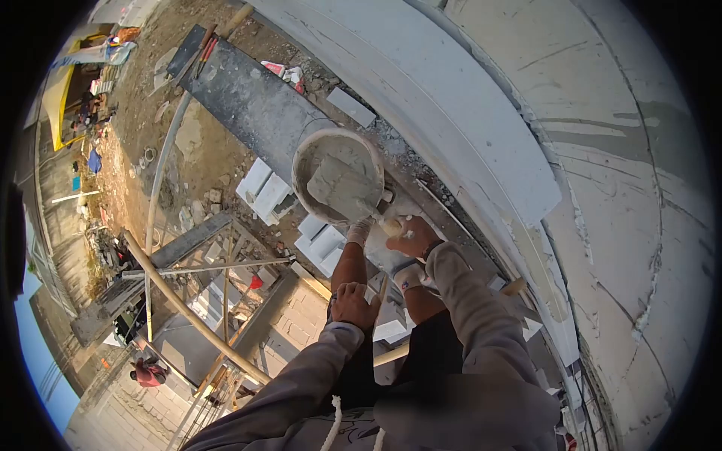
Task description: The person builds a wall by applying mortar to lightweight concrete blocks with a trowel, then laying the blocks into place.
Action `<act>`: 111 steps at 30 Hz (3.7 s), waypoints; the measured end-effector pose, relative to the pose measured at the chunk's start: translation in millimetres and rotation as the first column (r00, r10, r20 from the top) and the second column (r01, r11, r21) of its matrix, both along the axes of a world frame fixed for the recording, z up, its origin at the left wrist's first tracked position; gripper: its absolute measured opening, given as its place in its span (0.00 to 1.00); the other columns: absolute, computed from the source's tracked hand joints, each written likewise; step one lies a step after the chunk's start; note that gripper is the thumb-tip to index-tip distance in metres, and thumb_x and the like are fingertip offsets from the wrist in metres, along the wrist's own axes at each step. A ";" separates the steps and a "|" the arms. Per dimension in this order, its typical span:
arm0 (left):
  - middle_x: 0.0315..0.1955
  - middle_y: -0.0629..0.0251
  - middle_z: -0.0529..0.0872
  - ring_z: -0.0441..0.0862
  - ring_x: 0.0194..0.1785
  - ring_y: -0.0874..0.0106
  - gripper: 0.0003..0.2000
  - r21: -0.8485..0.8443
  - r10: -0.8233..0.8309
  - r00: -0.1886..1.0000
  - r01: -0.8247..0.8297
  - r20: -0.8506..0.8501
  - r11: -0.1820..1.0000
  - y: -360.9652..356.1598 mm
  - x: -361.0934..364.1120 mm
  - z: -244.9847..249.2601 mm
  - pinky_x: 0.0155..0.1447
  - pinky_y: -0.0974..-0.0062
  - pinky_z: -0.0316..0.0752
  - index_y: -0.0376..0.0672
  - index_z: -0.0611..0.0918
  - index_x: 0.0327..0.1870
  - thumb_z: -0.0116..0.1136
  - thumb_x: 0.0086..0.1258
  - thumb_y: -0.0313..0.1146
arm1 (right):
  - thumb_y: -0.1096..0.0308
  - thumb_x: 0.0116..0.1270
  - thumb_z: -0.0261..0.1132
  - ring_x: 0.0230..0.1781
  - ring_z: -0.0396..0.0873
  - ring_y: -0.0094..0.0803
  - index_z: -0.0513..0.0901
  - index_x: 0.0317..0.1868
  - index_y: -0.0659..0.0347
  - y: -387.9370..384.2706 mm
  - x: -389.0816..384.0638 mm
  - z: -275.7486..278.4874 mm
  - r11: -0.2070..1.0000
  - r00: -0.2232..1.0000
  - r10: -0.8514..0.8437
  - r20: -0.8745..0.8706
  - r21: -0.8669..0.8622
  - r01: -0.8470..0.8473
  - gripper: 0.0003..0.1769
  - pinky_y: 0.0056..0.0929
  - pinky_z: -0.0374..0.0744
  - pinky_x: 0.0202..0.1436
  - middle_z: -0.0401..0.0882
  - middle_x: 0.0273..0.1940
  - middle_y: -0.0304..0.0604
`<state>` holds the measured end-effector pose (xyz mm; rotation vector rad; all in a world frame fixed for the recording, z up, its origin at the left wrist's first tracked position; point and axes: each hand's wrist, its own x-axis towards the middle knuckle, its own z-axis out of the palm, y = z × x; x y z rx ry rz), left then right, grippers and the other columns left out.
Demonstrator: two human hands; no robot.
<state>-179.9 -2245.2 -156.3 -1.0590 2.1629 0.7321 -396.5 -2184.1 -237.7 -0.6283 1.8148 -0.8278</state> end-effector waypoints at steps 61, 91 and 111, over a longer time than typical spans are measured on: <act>0.45 0.49 0.79 0.75 0.51 0.53 0.20 0.064 0.475 0.862 -0.472 -0.177 0.880 -192.6 1.3 118.5 0.56 0.64 0.68 0.40 0.79 0.47 0.49 0.59 0.44 | 0.56 0.39 0.67 0.42 0.79 0.46 0.79 0.37 0.69 121.1 -199.6 334.1 0.596 0.783 0.431 -0.449 0.793 0.127 0.27 0.35 0.76 0.46 0.79 0.37 0.58; 0.45 0.48 0.79 0.75 0.52 0.55 0.23 0.197 -0.620 0.769 0.639 -0.156 0.743 -71.4 -196.5 146.9 0.54 0.66 0.68 0.37 0.76 0.50 0.50 0.60 0.46 | 0.54 0.44 0.64 0.41 0.79 0.45 0.77 0.44 0.65 161.8 106.8 161.8 0.324 0.415 -0.893 -0.176 0.389 0.862 0.29 0.37 0.75 0.46 0.79 0.39 0.57; 0.46 0.48 0.79 0.75 0.53 0.58 0.26 0.211 -0.704 0.707 0.680 0.062 0.702 -135.1 -190.9 99.9 0.56 0.70 0.68 0.36 0.76 0.51 0.53 0.60 0.49 | 0.65 0.51 0.57 0.41 0.79 0.44 0.78 0.42 0.59 178.1 -12.3 113.7 0.499 0.707 -0.605 -0.366 0.518 0.695 0.16 0.39 0.77 0.43 0.80 0.39 0.51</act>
